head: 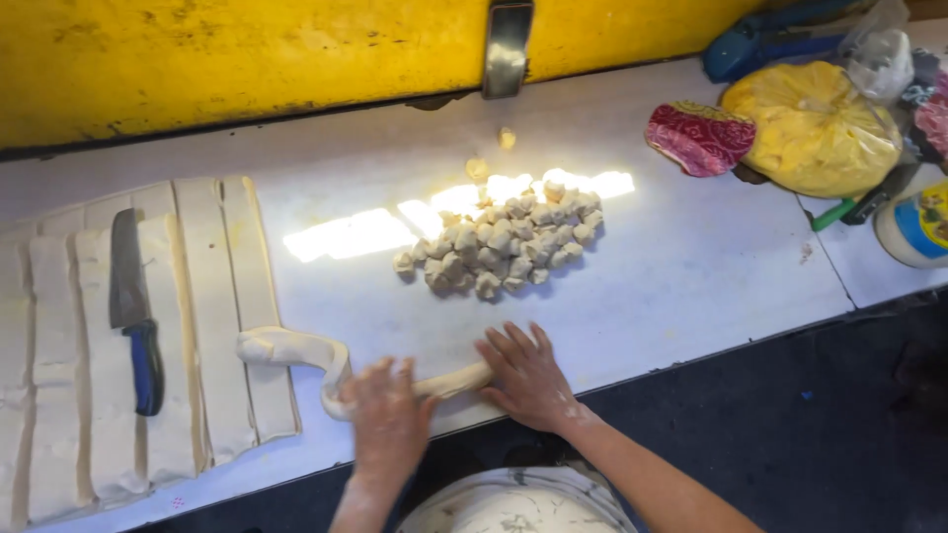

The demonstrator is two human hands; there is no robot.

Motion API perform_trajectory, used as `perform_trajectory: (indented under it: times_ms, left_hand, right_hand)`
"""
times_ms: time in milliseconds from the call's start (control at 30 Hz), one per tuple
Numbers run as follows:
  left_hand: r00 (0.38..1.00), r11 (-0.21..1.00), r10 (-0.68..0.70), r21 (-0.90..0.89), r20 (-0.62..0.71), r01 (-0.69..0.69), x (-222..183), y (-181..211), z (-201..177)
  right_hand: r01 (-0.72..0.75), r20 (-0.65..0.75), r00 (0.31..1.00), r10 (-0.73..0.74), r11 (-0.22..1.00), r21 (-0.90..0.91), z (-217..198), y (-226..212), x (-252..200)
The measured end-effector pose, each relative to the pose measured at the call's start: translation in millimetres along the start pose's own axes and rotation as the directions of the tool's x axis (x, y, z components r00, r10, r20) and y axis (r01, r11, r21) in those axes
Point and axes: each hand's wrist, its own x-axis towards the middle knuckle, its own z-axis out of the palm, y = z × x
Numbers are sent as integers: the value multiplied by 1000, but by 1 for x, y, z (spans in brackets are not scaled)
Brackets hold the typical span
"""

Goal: Cutting dough into strips and portioning it into small pieces by hand.

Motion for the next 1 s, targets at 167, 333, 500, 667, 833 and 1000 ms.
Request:
perform_trajectory:
  times_ms: [167, 333, 500, 667, 833, 1000]
  left_hand:
    - [974, 926, 189, -353, 128, -133, 49, 104, 20]
    - [911, 931, 223, -354, 347, -93, 70, 108, 32]
    - [933, 860, 259, -501, 251, -103, 65, 89, 36]
    - [971, 802, 159, -597, 176, -23, 51, 92, 47]
    - [843, 758, 100, -589, 529, 280, 80, 115, 44]
    - [778, 960, 154, -279, 609, 29, 121, 109, 44]
  right_hand:
    - [-406, -74, 891, 447, 861, 307, 24, 63, -43]
    - [-642, 404, 763, 506, 666, 379, -32, 58, -13]
    - [-815, 486, 528, 697, 254, 521, -15, 1, 11]
    - [-824, 353, 494, 794, 300, 480, 8, -6, 17]
    - [-817, 409, 568, 714, 430, 383, -43, 11, 36]
    - [-789, 551, 607, 572, 356, 500, 6, 59, 20]
